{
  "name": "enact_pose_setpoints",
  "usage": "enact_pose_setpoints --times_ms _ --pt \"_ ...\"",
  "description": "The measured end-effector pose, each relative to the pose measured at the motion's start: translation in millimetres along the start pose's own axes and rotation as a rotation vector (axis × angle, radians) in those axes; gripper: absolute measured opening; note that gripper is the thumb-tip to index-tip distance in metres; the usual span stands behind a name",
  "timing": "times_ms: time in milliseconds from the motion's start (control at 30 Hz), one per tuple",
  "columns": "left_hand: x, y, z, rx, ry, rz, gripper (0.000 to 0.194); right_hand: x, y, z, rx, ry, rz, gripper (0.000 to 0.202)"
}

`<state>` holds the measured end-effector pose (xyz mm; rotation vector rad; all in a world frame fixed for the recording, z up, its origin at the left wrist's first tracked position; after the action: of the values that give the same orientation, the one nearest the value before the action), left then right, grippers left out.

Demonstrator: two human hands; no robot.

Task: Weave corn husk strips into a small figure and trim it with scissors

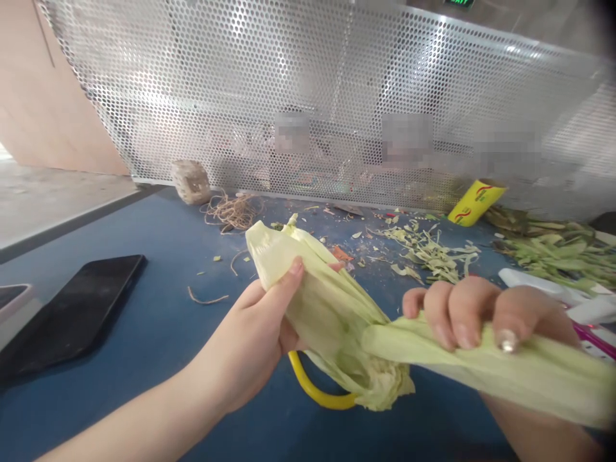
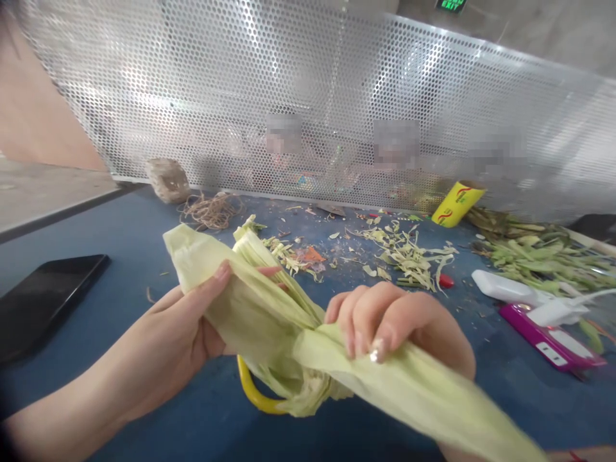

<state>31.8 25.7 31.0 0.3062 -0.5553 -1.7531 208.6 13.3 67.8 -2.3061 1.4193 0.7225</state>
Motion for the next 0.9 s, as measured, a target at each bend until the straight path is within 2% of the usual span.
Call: enact_pose_setpoints --times_ms 67,200,367,433,500,567,767,900 --pt "0 0.1 0 0.004 -0.003 0.007 0.036 -2 -4 -2 -0.068 0.014 0.046 0.020" --pt "0 0.6 2 0.010 -0.008 0.037 0.034 1 -15 3 -0.223 0.031 0.275 0.008" --pt "3 4.9 3 0.044 -0.004 0.038 0.033 7 -34 20 -0.433 0.039 0.560 0.018" --pt "4 6.5 3 0.058 0.014 0.029 0.033 6 -37 23 -0.439 0.045 0.594 0.018" --pt "3 8.6 2 0.070 0.002 -0.008 0.033 4 -36 27 -0.394 0.109 0.553 0.015" --pt "2 9.9 0 0.079 -0.013 -0.036 0.033 1 -30 33 -0.324 0.208 0.450 0.012" --pt "-5 18.1 10 0.076 0.059 -0.061 0.030 5 -10 57 -0.191 0.488 0.131 0.050" --pt "-5 23.6 13 0.046 0.098 -0.078 0.033 13 -4 68 -0.163 0.575 -0.051 0.056"
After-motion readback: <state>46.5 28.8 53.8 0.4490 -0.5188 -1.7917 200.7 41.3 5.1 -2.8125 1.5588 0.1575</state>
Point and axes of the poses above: each hand's wrist, its own x-axis away from the middle knuckle, its own y-axis out of the palm, z = x × y, the point moved 5 cm from there along -x, towards the middle knuckle, and after that the axes turned 8 degrees about y, right-handed, at the moved point
